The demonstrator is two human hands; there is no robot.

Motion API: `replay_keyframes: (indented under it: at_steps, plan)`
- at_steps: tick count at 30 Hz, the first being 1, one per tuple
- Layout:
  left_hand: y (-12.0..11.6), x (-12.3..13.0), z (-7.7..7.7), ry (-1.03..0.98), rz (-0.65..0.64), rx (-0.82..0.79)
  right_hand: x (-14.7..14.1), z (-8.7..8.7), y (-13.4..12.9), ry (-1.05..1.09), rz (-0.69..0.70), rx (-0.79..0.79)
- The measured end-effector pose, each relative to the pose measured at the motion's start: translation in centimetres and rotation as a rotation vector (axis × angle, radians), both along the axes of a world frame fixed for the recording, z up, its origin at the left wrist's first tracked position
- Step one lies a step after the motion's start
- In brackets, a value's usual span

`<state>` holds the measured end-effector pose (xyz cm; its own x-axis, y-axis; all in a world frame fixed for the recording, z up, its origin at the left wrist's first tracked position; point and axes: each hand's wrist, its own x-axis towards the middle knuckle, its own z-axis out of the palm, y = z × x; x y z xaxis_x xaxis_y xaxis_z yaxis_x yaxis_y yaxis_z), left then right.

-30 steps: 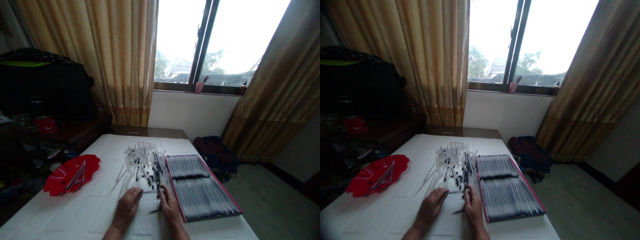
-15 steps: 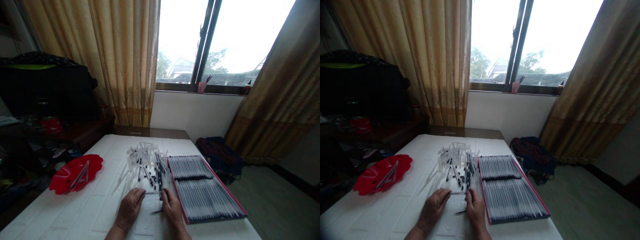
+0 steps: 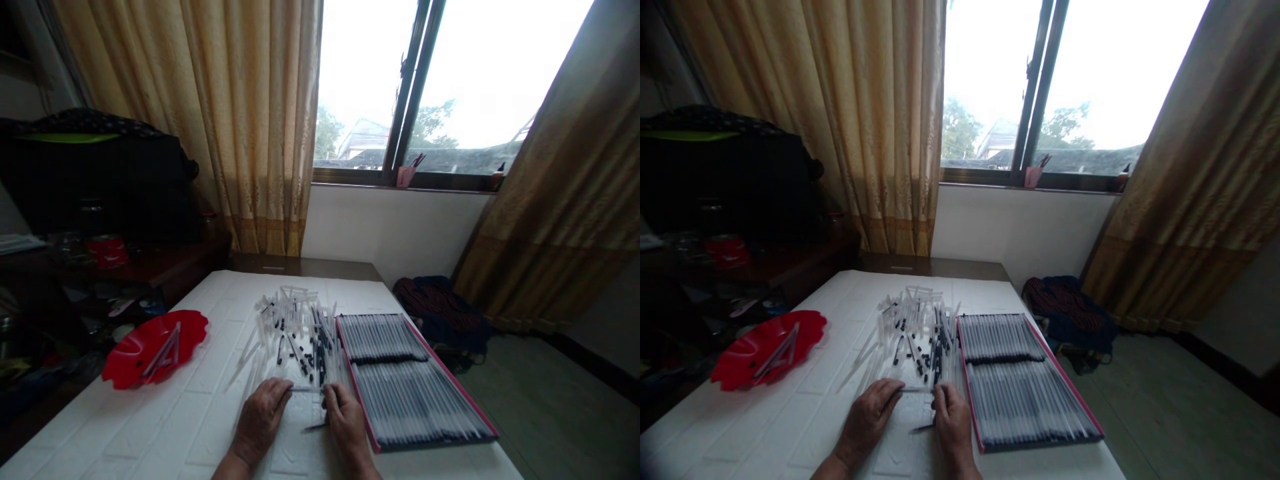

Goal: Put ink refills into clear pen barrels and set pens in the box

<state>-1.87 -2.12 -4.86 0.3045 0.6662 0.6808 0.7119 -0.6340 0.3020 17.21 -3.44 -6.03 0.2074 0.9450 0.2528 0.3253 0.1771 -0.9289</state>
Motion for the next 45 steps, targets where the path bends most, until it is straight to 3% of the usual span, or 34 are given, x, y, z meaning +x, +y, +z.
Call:
replay_keyframes:
  at_steps: [14, 22, 26, 30, 36, 41, 45]
  plan:
    - [0.1, -0.1, 0.2, -0.007, -0.014, -0.013, 0.2, -0.5, 0.2, 0.224, 0.081, -0.012]
    - [0.0, 0.3, 1.4, 0.182, -0.035, -0.198, 0.1, -0.9, 0.2, 0.203, 0.12, 0.048]
    - [1.7, -0.3, 3.6, 0.313, 0.137, -0.343, 0.1, -1.3, 0.4, 0.272, 0.038, -0.015]
    - [5.2, -1.0, 5.2, 0.33, 0.343, -0.407, 0.0, -1.7, 0.6, 0.288, -0.009, 0.0]
    - [8.7, -0.4, 5.2, 0.378, 0.523, -0.544, 0.0, -1.9, 0.5, 0.273, -0.009, 0.003]
    - [9.0, -0.4, 5.1, 0.38, 0.588, -0.636, 0.1, -2.0, 0.7, 0.279, 0.024, 0.0]
    - [8.6, -0.9, 5.1, 0.364, 0.564, -0.61, 0.1, -2.1, 0.8, 0.287, 0.03, -0.002]
